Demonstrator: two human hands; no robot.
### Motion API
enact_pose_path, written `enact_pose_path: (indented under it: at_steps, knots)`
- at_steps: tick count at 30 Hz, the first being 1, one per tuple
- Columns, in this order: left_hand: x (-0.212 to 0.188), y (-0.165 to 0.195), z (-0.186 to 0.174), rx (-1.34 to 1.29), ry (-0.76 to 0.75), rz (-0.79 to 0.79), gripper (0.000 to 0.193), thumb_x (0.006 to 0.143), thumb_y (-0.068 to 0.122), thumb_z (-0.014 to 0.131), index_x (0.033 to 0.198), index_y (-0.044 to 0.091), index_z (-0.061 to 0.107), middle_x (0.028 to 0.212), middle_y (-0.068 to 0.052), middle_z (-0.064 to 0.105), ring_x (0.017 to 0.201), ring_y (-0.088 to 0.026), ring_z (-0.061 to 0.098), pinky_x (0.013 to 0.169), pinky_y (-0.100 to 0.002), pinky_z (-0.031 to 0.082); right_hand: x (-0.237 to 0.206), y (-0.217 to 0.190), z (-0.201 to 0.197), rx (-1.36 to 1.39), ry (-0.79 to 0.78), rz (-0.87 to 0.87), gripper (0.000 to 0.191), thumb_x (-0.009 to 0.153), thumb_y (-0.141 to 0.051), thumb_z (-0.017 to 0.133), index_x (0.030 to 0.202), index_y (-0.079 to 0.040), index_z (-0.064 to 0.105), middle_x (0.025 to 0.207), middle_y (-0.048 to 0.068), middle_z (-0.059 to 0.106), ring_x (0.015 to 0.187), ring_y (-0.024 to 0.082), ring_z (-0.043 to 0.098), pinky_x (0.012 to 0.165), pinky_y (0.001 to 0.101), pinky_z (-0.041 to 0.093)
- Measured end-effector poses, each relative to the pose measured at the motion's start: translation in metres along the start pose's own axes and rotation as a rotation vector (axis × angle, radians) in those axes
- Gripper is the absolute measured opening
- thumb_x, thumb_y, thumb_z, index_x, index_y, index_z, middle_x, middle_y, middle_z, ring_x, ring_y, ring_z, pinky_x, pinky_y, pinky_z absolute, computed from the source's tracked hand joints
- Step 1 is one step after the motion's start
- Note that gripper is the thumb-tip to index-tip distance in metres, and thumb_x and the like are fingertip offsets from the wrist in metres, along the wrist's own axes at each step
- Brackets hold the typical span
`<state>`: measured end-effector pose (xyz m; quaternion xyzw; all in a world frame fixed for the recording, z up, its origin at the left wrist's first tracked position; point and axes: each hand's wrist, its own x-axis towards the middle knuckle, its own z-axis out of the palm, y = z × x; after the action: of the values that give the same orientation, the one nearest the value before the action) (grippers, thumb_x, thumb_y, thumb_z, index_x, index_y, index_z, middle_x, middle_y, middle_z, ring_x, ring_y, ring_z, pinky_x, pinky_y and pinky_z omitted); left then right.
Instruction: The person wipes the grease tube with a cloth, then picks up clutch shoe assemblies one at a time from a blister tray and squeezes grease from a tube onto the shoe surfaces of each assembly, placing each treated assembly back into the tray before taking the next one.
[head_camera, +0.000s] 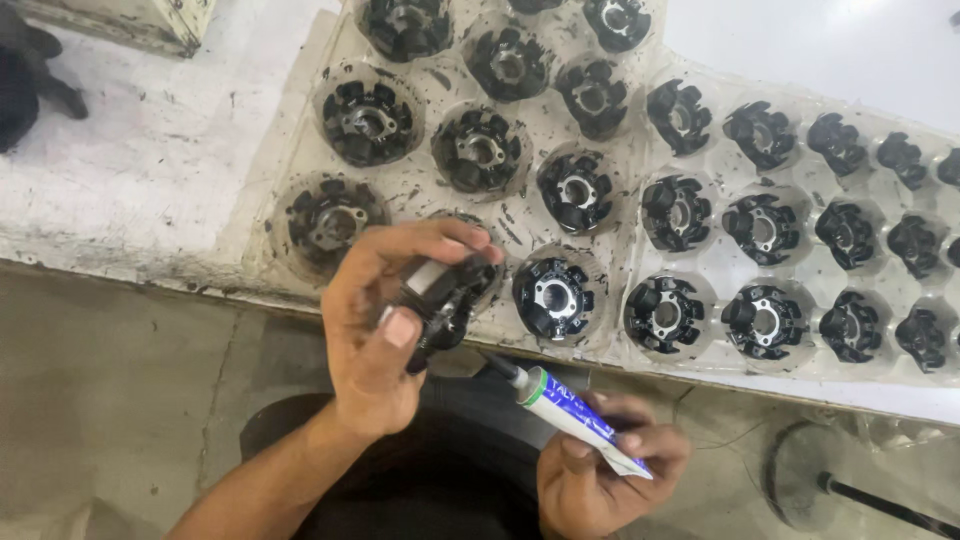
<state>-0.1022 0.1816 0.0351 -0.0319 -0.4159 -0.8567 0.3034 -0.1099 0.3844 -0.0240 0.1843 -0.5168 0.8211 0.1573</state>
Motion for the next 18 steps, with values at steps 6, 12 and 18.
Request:
enact_pose_path:
  at_steps: [6, 12, 18]
  knots:
    - [-0.009, 0.007, 0.011, 0.155, -0.084, 0.061, 0.039, 0.112, 0.027, 0.058, 0.127, -0.008, 0.059, 0.131, -0.027, 0.064, 0.12, -0.025, 0.062, 0.109, -0.036, 0.05, 0.003, 0.0, -0.002, -0.176, -0.082, -0.16, 0.036, 0.095, 0.001, 0.077, 0.118, -0.009, 0.051, 0.102, 0.016, 0.072, 0.097, 0.026, 0.072, 0.093, 0.0356, 0.064]
    - [-0.009, 0.013, 0.015, 0.222, -0.125, 0.078, 0.036, 0.11, 0.022, 0.057, 0.128, -0.009, 0.058, 0.131, -0.027, 0.064, 0.122, -0.025, 0.062, 0.109, -0.035, 0.049, 0.007, -0.006, 0.003, -0.306, -0.107, -0.219, 0.036, 0.092, -0.001, 0.075, 0.112, -0.01, 0.046, 0.094, 0.014, 0.067, 0.087, 0.027, 0.072, 0.08, 0.0348, 0.065]
    - [-0.01, 0.011, 0.015, 0.247, -0.146, 0.058, 0.035, 0.109, 0.021, 0.056, 0.128, -0.009, 0.059, 0.131, -0.026, 0.065, 0.122, -0.025, 0.063, 0.11, -0.035, 0.049, 0.015, -0.011, 0.003, -0.379, -0.171, -0.297, 0.038, 0.089, -0.003, 0.076, 0.109, -0.011, 0.044, 0.089, 0.014, 0.062, 0.076, 0.025, 0.068, 0.066, 0.0365, 0.065]
